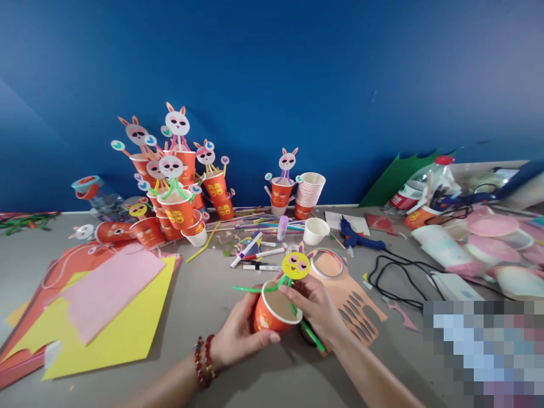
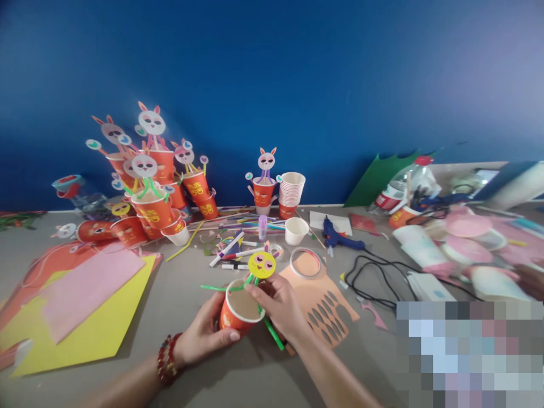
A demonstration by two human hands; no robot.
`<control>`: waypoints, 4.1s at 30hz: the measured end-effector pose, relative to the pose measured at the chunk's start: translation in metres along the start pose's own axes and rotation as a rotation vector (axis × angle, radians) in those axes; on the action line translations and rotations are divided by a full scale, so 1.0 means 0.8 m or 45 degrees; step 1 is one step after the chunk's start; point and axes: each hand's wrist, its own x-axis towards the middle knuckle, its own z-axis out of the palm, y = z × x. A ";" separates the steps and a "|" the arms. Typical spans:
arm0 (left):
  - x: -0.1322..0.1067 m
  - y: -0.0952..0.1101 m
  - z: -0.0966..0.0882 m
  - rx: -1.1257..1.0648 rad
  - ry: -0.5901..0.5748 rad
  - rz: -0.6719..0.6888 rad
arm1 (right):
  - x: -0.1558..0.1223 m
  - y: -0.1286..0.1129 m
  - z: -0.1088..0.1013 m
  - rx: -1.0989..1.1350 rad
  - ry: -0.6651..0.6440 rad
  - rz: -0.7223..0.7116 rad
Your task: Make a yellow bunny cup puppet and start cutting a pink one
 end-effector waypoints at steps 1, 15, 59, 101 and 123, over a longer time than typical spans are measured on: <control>0.000 0.000 0.000 0.001 0.001 0.000 | 0.000 0.001 0.000 -0.004 0.011 -0.001; -0.003 -0.017 -0.010 -0.004 0.232 -0.068 | -0.001 0.001 -0.010 0.037 -0.112 -0.002; 0.005 -0.021 -0.019 -0.475 0.507 -0.127 | 0.006 0.003 -0.017 -0.476 -0.160 -0.478; 0.007 0.094 -0.020 1.652 0.253 0.443 | 0.006 0.001 -0.021 -1.182 -0.193 -1.079; 0.008 0.079 -0.003 1.403 0.287 0.179 | 0.005 0.007 -0.018 -1.254 -0.249 -1.138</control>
